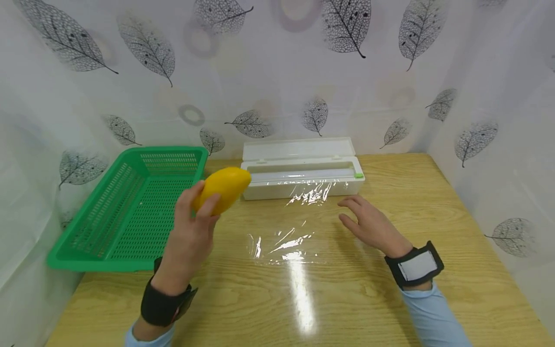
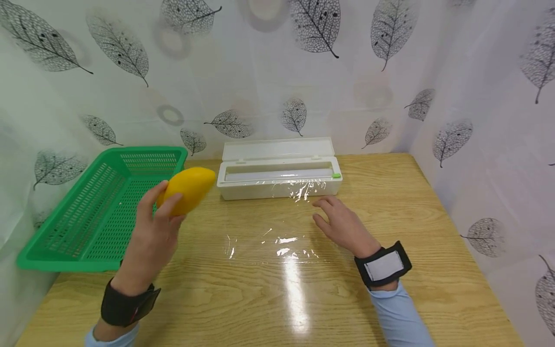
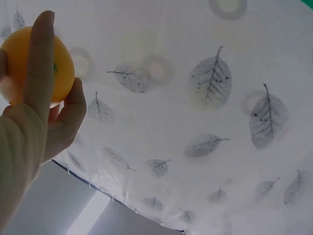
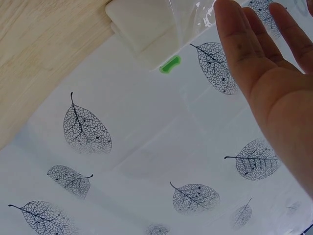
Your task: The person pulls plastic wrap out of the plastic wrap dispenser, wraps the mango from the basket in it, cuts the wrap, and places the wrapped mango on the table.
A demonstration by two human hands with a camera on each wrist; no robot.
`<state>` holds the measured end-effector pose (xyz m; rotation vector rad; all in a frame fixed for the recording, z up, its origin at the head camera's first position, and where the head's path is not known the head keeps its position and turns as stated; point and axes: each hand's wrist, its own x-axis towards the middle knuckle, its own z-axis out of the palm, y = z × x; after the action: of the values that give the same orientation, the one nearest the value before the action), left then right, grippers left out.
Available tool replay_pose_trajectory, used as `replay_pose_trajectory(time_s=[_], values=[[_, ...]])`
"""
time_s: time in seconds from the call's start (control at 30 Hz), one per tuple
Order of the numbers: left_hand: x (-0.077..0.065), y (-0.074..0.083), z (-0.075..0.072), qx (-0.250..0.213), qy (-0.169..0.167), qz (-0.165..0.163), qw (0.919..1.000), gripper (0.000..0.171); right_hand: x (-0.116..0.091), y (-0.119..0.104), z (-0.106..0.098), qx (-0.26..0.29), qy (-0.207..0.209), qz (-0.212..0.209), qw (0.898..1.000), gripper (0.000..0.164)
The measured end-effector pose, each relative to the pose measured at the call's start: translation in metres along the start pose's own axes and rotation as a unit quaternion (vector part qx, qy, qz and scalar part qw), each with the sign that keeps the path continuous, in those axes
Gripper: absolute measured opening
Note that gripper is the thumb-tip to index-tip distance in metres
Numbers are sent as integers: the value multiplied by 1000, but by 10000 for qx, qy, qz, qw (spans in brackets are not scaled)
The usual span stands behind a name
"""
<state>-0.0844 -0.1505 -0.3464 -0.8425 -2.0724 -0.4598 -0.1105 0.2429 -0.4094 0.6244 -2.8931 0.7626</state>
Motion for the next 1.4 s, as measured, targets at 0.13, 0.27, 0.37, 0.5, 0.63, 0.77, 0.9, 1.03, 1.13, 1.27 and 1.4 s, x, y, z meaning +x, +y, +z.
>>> replay_pose_trajectory(time_s=[0.13,0.27,0.37,0.5,0.63,0.77,0.9,1.03,1.13,1.27,1.4], values=[[3,7,13,-290,-105,200,9993,73,1,0,0,-12,46,-34,10000,31],[3,12,27,-493,-216,264,9982,71,2,1,0,-18,90,-86,9999,30],[2,13,39,-535,-466,311,9970,71,2,1,0,-29,90,-95,9999,30],[3,15,54,-644,-904,348,9932,69,2,2,0,-40,91,-73,9999,30],[5,16,66,-864,-1126,345,9893,64,1,1,0,-56,84,-65,9999,30],[9,17,77,-976,-1391,316,9850,60,0,1,0,-61,59,-54,9999,31],[12,17,89,-1052,-1738,249,9788,61,0,2,1,-58,52,-42,10000,31],[12,18,103,-1151,-1953,198,9738,63,-1,2,1,-65,56,-19,10000,30],[15,20,115,-1133,-2087,259,9711,60,-1,2,0,-83,40,10,10000,30],[17,23,130,-1240,-2282,328,9651,61,-1,2,0,-88,14,21,10000,30],[17,26,142,-1425,-2598,261,9547,71,0,2,0,-78,31,19,10000,30]])
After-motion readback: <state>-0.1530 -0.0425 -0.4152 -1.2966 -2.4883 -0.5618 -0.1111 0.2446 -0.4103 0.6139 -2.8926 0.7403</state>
